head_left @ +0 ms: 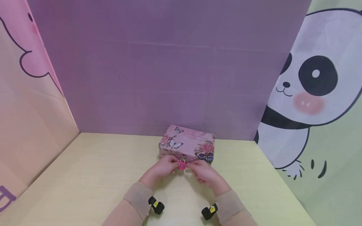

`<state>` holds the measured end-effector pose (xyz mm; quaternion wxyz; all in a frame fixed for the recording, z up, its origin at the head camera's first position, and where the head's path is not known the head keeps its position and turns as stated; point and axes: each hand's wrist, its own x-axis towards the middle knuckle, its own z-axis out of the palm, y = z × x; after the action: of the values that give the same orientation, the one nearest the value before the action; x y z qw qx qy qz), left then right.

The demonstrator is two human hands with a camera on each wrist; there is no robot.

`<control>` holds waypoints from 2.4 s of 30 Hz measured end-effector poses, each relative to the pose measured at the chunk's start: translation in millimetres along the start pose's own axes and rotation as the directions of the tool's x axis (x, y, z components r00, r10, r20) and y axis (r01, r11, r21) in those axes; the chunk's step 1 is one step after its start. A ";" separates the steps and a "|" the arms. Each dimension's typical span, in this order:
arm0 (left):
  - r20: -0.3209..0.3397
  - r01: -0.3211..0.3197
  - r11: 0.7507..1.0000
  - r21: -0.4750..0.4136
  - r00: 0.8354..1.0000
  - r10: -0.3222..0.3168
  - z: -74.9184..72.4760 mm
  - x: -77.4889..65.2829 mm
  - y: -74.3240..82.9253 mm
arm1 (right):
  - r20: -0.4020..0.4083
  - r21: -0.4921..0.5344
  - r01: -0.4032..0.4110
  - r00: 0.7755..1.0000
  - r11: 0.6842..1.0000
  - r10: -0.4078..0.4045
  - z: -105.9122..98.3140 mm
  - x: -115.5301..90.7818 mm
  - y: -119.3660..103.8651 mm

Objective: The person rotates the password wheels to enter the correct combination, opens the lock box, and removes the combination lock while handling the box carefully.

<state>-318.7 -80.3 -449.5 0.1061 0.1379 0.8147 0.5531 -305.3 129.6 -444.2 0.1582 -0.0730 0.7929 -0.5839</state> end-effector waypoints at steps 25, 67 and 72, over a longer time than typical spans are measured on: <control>-0.007 0.005 1.000 -0.026 1.000 -0.005 0.1 1.9 -1.2 | 0.035 -0.002 0.027 0.999 1.000 -0.027 7.9 4.4 4.9; 0.001 0.021 0.999 -0.029 1.000 -0.021 1.9 2.3 -0.5 | 0.024 0.049 0.013 1.000 0.999 -0.014 21.4 9.0 5.7; 0.003 0.017 0.999 -0.036 1.000 -0.017 1.4 1.9 -0.8 | 0.024 0.053 0.004 1.000 0.999 -0.006 21.9 9.4 5.7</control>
<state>-320.2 -78.7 -450.8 0.1145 0.1297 0.8057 0.5664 -306.3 108.8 -457.0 0.1681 -0.0777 0.7751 -0.6041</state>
